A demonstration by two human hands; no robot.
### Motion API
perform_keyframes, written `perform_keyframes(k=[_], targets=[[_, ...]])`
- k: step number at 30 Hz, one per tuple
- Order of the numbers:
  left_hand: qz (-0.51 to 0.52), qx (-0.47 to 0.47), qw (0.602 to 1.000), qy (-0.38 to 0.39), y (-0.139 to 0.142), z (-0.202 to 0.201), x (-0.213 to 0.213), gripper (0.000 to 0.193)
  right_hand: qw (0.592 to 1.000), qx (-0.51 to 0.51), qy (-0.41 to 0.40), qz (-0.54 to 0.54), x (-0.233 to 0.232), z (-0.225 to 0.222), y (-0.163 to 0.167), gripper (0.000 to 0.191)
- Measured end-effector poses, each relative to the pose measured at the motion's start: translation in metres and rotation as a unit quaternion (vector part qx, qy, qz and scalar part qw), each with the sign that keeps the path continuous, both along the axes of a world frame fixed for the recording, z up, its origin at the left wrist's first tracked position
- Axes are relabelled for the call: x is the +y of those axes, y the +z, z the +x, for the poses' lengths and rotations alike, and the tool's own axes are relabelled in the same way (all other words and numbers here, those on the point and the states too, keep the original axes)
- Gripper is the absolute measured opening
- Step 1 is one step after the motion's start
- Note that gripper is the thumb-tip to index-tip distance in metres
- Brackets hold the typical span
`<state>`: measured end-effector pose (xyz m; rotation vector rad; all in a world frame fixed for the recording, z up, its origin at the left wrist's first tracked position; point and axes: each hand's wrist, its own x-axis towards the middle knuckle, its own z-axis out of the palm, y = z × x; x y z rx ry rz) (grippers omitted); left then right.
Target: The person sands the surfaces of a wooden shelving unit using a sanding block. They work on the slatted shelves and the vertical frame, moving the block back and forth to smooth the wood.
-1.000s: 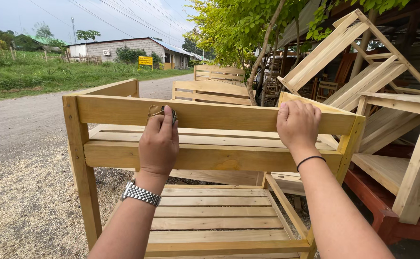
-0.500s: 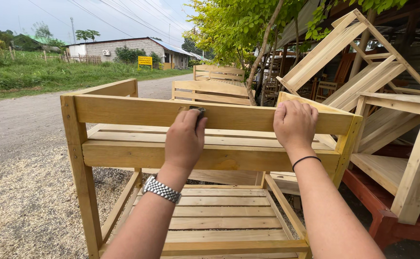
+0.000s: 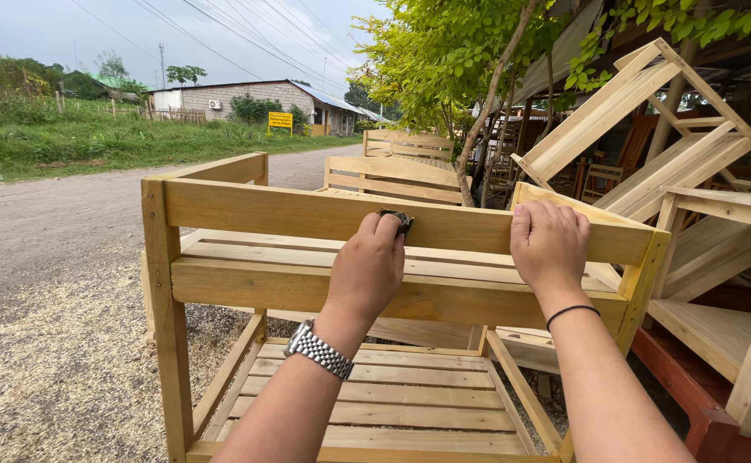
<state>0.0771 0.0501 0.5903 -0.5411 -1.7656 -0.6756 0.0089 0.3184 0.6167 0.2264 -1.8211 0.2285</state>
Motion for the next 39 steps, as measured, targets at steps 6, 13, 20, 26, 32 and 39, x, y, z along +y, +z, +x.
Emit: perform_keyframes(k=[6,13,20,26,32,39], targets=[[0.017,-0.021,1.000,0.000,-0.001,-0.004,0.014,0.012,0.999,0.010,-0.035,-0.006,-0.003,-0.008,-0.002,0.038],[0.002,-0.041,0.999,-0.027,0.007,-0.009,0.055,0.009,1.000,0.002,-0.019,0.004,0.000,-0.003,0.000,0.039],[0.016,-0.062,0.998,0.002,0.006,0.000,0.008,0.009,1.000,0.006,-0.008,0.007,0.002,-0.002,0.000,0.039],[0.034,-0.037,0.998,-0.026,0.007,-0.002,0.012,0.010,0.999,-0.016,-0.051,-0.008,-0.003,-0.009,0.000,0.040],[-0.005,-0.041,0.998,-0.043,0.007,-0.012,0.041,0.011,0.999,-0.004,-0.035,0.004,0.000,-0.009,0.000,0.041],[0.021,-0.040,0.999,-0.014,0.007,0.001,-0.003,0.010,1.000,0.008,-0.022,0.011,0.004,-0.009,-0.001,0.041]])
